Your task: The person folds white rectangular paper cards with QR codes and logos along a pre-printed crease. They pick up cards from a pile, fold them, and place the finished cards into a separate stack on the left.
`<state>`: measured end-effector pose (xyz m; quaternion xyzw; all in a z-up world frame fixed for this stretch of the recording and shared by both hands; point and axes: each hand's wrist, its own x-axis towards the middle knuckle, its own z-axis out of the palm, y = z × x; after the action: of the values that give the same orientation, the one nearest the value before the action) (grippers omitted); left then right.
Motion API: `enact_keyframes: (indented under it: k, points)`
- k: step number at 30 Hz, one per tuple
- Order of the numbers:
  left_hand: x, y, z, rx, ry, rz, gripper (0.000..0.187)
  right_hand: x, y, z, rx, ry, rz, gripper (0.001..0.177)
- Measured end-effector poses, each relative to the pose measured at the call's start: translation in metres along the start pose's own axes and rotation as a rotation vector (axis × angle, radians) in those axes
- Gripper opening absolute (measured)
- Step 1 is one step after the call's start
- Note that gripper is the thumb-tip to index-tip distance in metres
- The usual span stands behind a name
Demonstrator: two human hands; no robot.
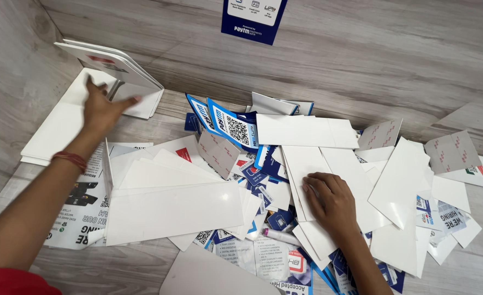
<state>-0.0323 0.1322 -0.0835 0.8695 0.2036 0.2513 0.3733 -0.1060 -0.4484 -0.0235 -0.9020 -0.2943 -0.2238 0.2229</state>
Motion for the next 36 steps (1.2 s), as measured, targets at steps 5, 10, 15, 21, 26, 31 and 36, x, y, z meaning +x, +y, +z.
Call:
enact_keyframes:
  k: [5, 10, 15, 21, 26, 31, 36]
  points:
    - [0.011, 0.006, 0.021, 0.227, -0.189, -0.052, 0.113, -0.002, 0.000, 0.000, -0.006, 0.001, -0.004, 0.016]
    - [0.020, 0.009, 0.032, 0.552, -0.175, -0.046, 0.129, 0.002, -0.003, 0.000, -0.002, 0.002, 0.010, 0.016]
    - [0.022, 0.005, 0.045, 0.601, -0.136, -0.107, 0.123, 0.002, -0.002, 0.002, -0.031, 0.001, 0.016, 0.017]
    - [0.028, 0.012, 0.061, 0.734, -0.107, -0.128, 0.119, 0.002, -0.001, 0.004, -0.050, -0.009, 0.037, 0.015]
    - [0.030, 0.015, 0.058, 0.756, -0.164, -0.130, 0.118, 0.000, -0.001, 0.005, -0.053, -0.009, 0.040, 0.016]
    - [0.054, 0.026, 0.020, 0.394, -0.488, -0.285, 0.126, 0.002, -0.001, 0.003, -0.040, -0.001, 0.023, 0.015]
    - [-0.014, 0.088, -0.014, 0.590, -0.663, 0.020, 0.111, 0.001, 0.001, 0.002, -0.033, 0.004, -0.006, 0.015]
